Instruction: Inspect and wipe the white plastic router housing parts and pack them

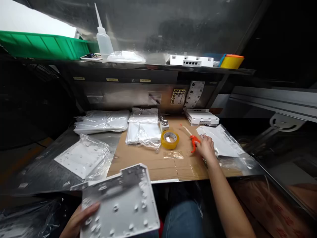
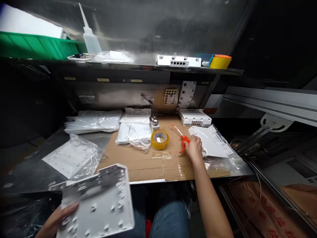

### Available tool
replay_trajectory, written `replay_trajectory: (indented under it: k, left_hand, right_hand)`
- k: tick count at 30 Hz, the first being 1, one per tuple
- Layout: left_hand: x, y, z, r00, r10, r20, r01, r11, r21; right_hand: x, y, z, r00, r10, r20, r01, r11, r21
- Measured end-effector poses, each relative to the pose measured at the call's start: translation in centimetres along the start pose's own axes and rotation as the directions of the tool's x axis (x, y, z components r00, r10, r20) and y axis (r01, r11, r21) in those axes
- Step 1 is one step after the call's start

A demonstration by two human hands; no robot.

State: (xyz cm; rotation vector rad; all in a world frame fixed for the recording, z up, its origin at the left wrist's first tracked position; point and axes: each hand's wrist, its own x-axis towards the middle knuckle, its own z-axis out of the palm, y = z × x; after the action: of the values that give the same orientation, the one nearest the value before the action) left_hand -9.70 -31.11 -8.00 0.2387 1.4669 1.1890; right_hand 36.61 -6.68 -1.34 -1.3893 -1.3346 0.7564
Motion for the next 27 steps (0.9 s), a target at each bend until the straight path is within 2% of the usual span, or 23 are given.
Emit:
replay_trajectory:
  k: [2,4,5,6,8,9,10,11,14,16,18,21,24,27]
  left_hand:
    - [0.5,2.2,4.0,0.989,0.119,0.085,-0.122,0.992,0.029]
    - [0.9,3.7,7.7,0.963,0.168,0.211,-0.192,0.977,0.098]
    - [1.2,4.3,9.4,0.944,0.172,0.283,-0.223,0.962,0.156]
    - [1.6,4.8,10.9,0.906,0.188,0.378,-0.291,0.927,0.238]
    - [2.7,5.5,13.4,0.777,0.211,0.593,-0.508,0.767,0.392]
    - [3.4,5.9,14.4,0.693,0.208,0.690,-0.622,0.656,0.427]
    - [4.3,6.4,15.4,0.616,0.201,0.762,-0.716,0.547,0.435]
    - [5.2,6.9,16.2,0.559,0.206,0.803,-0.783,0.451,0.429]
    - [8.6,8.8,18.3,0.485,0.328,0.811,-0.874,0.227,0.431]
    - [11.0,9.9,19.3,0.436,0.414,0.799,-0.891,0.078,0.447]
    - [13.0,10.8,20.0,0.405,0.440,0.801,-0.888,-0.020,0.459]
    - [14.6,11.8,20.7,0.389,0.420,0.820,-0.882,-0.087,0.463]
    - [14.8,13.1,21.3,0.399,0.400,0.825,-0.881,-0.083,0.466]
    - [14.4,14.5,22.1,0.452,0.403,0.795,-0.865,-0.018,0.501]
  right_hand:
    - [-2.5,0.0,0.9,0.999,0.036,0.010,-0.036,0.999,0.013]
    - [-6.4,0.1,1.8,0.982,0.077,0.173,-0.092,0.992,0.081]
    - [-8.5,0.2,2.2,0.943,0.097,0.317,-0.149,0.978,0.144]
    - [-10.5,0.5,2.5,0.870,0.124,0.478,-0.269,0.931,0.247]
    - [-13.7,1.2,2.7,0.762,0.164,0.627,-0.488,0.781,0.389]
    - [-14.8,1.6,2.6,0.749,0.197,0.633,-0.560,0.699,0.445]
    - [-15.5,2.2,2.3,0.763,0.248,0.597,-0.593,0.635,0.495]
    - [-15.9,2.8,1.8,0.782,0.309,0.541,-0.605,0.583,0.542]
    - [-16.0,4.6,-0.4,0.809,0.479,0.341,-0.566,0.480,0.670]
    - [-15.8,5.5,-1.8,0.819,0.536,0.203,-0.489,0.468,0.736]
    - [-15.5,5.8,-2.7,0.835,0.543,0.090,-0.405,0.496,0.768]
    - [-15.4,5.5,-3.3,0.853,0.522,-0.016,-0.319,0.546,0.775]
    - [-15.3,4.6,-3.4,0.851,0.520,-0.072,-0.264,0.541,0.799]
    - [-15.2,4.0,-3.5,0.841,0.533,-0.091,-0.239,0.519,0.821]
